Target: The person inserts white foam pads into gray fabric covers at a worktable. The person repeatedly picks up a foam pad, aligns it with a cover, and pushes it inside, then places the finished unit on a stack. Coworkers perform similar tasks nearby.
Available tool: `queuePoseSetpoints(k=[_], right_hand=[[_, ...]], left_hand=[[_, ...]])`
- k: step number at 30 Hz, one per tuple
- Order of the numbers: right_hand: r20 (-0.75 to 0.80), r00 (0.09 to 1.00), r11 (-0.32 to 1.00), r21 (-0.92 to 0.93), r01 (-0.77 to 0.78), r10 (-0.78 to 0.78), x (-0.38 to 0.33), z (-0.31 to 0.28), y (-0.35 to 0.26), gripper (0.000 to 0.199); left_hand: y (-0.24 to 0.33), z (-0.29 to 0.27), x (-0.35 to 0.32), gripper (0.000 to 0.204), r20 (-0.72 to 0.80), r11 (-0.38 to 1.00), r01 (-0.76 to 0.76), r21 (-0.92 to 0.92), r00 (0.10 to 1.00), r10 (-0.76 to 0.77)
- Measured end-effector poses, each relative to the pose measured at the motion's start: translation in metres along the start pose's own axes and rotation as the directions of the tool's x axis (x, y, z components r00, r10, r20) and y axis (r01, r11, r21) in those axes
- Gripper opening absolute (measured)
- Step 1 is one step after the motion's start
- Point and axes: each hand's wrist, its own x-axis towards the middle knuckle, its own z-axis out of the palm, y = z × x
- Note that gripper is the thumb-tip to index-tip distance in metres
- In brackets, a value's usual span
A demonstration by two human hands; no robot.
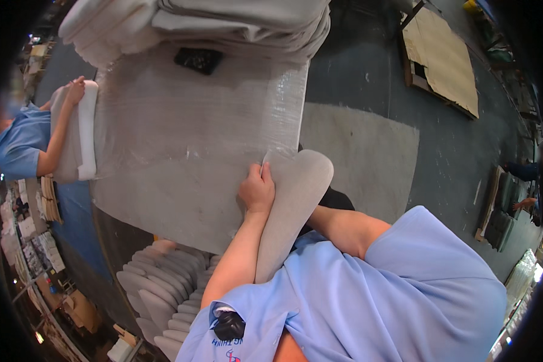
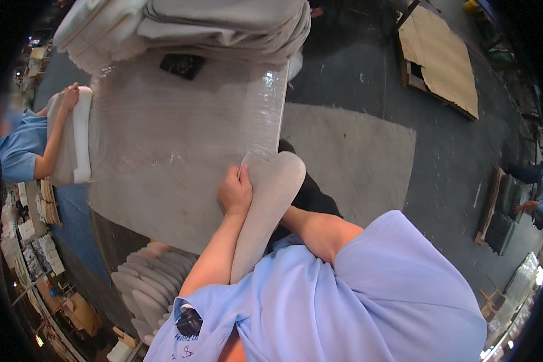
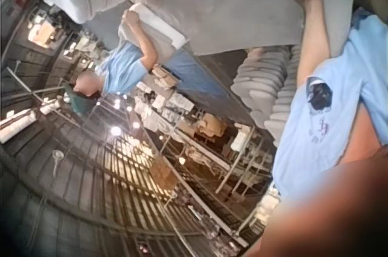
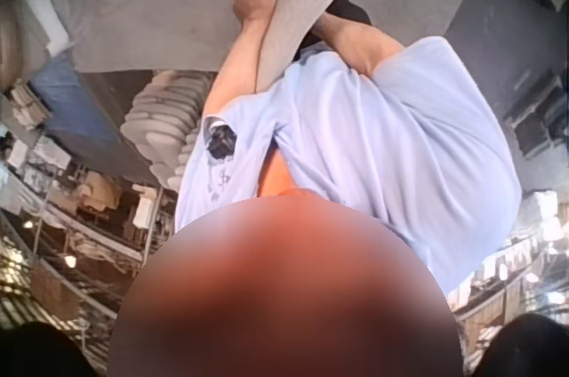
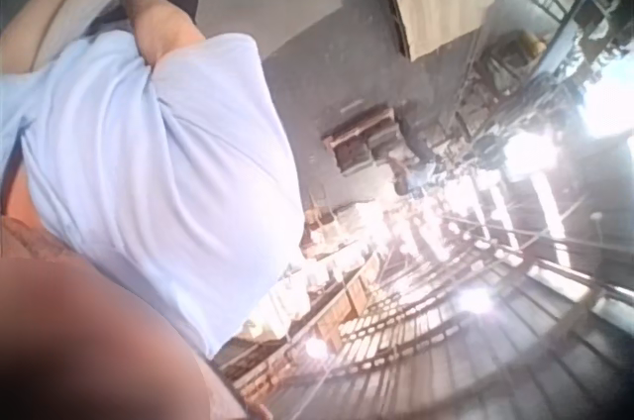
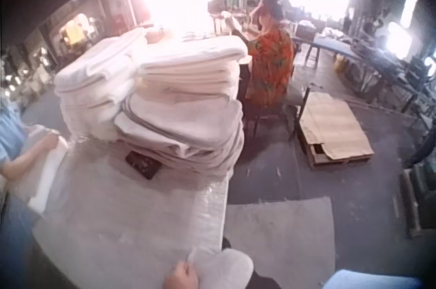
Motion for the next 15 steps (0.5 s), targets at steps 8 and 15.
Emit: queuePoseSetpoints(k=[8, 15], right_hand=[[0.061, 0.998, 0.999, -0.032, -0.025, 0.027, -0.005, 0.002, -0.001, 0.045], [0.066, 0.997, 0.991, -0.128, -0.035, 0.044, -0.004, -0.004, 0.006, 0.043]], left_hand=[[-0.04, -0.045, -0.034, 0.04, 0.14, 0.998, -0.039, -0.047, 0.989, 0.045], [-0.066, -0.021, -0.058, 0.043, -0.045, 0.994, 0.02, 0.109, 0.999, -0.015]])
